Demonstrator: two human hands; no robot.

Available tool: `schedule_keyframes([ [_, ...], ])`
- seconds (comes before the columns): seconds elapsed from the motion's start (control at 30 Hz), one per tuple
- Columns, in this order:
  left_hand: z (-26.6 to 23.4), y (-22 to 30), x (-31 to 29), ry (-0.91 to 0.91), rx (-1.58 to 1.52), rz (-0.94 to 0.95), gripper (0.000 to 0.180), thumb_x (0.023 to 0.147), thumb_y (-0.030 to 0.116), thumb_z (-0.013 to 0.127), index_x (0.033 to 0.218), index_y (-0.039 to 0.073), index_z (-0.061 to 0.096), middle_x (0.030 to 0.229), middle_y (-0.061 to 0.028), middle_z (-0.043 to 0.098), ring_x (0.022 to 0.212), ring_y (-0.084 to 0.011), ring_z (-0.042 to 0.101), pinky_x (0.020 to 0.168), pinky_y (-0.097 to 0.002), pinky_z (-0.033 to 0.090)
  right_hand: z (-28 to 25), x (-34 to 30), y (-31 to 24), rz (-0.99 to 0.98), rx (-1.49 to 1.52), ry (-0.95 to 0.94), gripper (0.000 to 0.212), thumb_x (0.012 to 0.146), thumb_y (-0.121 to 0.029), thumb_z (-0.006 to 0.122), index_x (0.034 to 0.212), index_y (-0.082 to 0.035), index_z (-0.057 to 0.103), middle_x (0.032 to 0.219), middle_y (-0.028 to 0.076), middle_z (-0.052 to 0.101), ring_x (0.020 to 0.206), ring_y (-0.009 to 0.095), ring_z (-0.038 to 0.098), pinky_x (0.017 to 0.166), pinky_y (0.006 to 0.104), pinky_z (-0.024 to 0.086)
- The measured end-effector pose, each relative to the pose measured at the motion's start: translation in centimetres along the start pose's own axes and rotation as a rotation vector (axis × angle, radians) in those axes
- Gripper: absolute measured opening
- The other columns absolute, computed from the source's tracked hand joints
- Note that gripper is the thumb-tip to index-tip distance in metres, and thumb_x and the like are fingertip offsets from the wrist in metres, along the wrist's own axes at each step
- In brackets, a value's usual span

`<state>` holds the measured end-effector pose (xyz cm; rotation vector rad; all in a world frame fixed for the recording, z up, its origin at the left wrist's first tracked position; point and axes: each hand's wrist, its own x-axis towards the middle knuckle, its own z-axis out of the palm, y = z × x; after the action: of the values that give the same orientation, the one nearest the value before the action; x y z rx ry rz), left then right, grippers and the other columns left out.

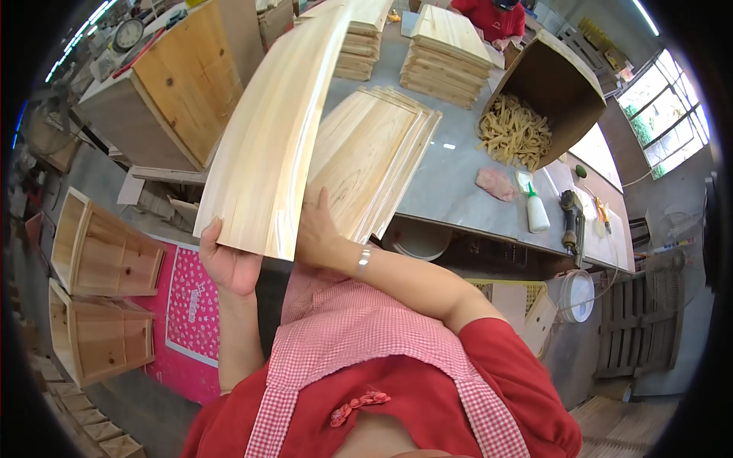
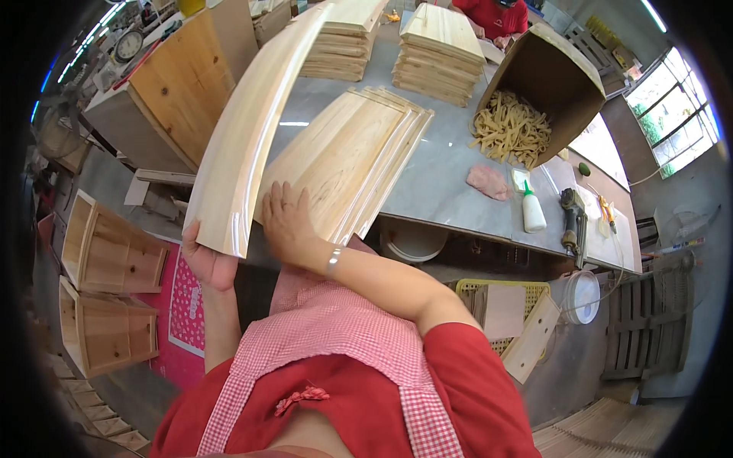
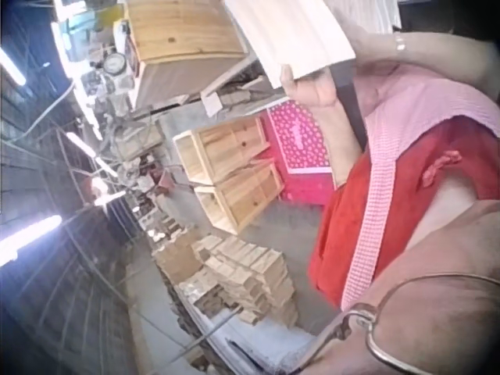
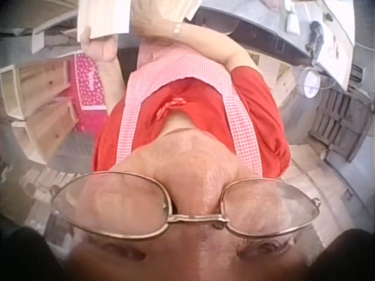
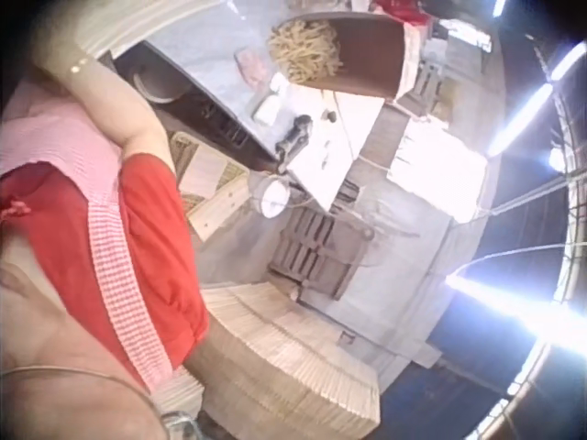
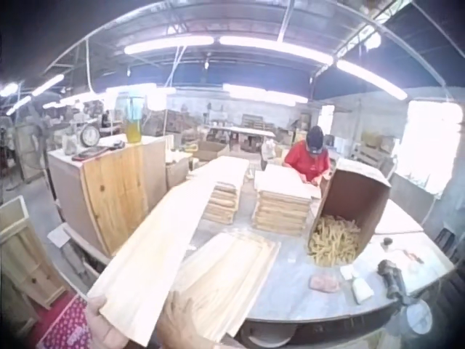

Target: Assemble wooden panels into boxes using glue and rubber bands.

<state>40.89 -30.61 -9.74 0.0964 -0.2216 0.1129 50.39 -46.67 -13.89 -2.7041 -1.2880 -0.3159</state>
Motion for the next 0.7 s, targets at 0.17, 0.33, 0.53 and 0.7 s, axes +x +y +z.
schedule_keyframes([
  [0.17, 0.7, 0.8, -1.5, -0.004, 0.046, 0.099, 0.063, 0.098, 0.018, 0.060, 0.154, -0.002, 0.038, 0.156, -0.0211, 0.046, 0.146, -0.0372, 0.043, 0.123, -0.0563, 0.031, 0.0, 0.9, -0.8, -0.033, -0.190, -0.093, 0.060, 0.099, -0.028, 0.051, 0.146, 0.010, 0.047, 0.151, 0.034, 0.045, 0.141, 0.049, 0.043, 0.108, 0.0682, 0.037],
  [0.33, -0.2, 2.1, -2.9, -0.086, 0.042, 0.097, 0.068, 0.097, 0.025, 0.060, 0.155, -0.002, 0.037, 0.155, -0.0229, 0.047, 0.143, -0.0398, 0.046, 0.118, -0.0595, 0.036, -15.1, -1.0, 7.9, -0.183, -0.318, 0.107, 0.036, 0.088, -0.013, 0.062, 0.113, 0.012, 0.059, 0.111, 0.030, 0.068, 0.100, 0.038, 0.070, 0.080, 0.0400, 0.059],
  [0.53, -0.8, 1.7, -2.7, -0.058, 0.136, 0.147, 0.073, 0.094, 0.033, 0.062, 0.153, -0.003, 0.038, 0.150, -0.0245, 0.051, 0.132, -0.0417, 0.057, 0.110, -0.0578, 0.048, -30.8, -2.0, 15.8, -0.012, -0.050, 0.409, 0.031, 0.087, 0.005, 0.058, 0.116, -0.002, 0.059, 0.089, 0.024, 0.066, 0.084, 0.044, 0.068, 0.072, 0.0502, 0.054],
  [0.7, -1.2, 0.3, -1.3, 0.054, 0.102, 0.074, 0.076, 0.083, 0.020, 0.067, 0.151, -0.003, 0.040, 0.145, -0.0221, 0.055, 0.131, -0.0402, 0.057, 0.112, -0.0557, 0.046, -29.2, 1.6, 24.7, 0.014, -0.219, 0.618, 0.047, 0.086, 0.009, 0.058, 0.132, -0.002, 0.060, 0.098, 0.022, 0.070, 0.087, 0.040, 0.070, 0.075, 0.0478, 0.056],
])
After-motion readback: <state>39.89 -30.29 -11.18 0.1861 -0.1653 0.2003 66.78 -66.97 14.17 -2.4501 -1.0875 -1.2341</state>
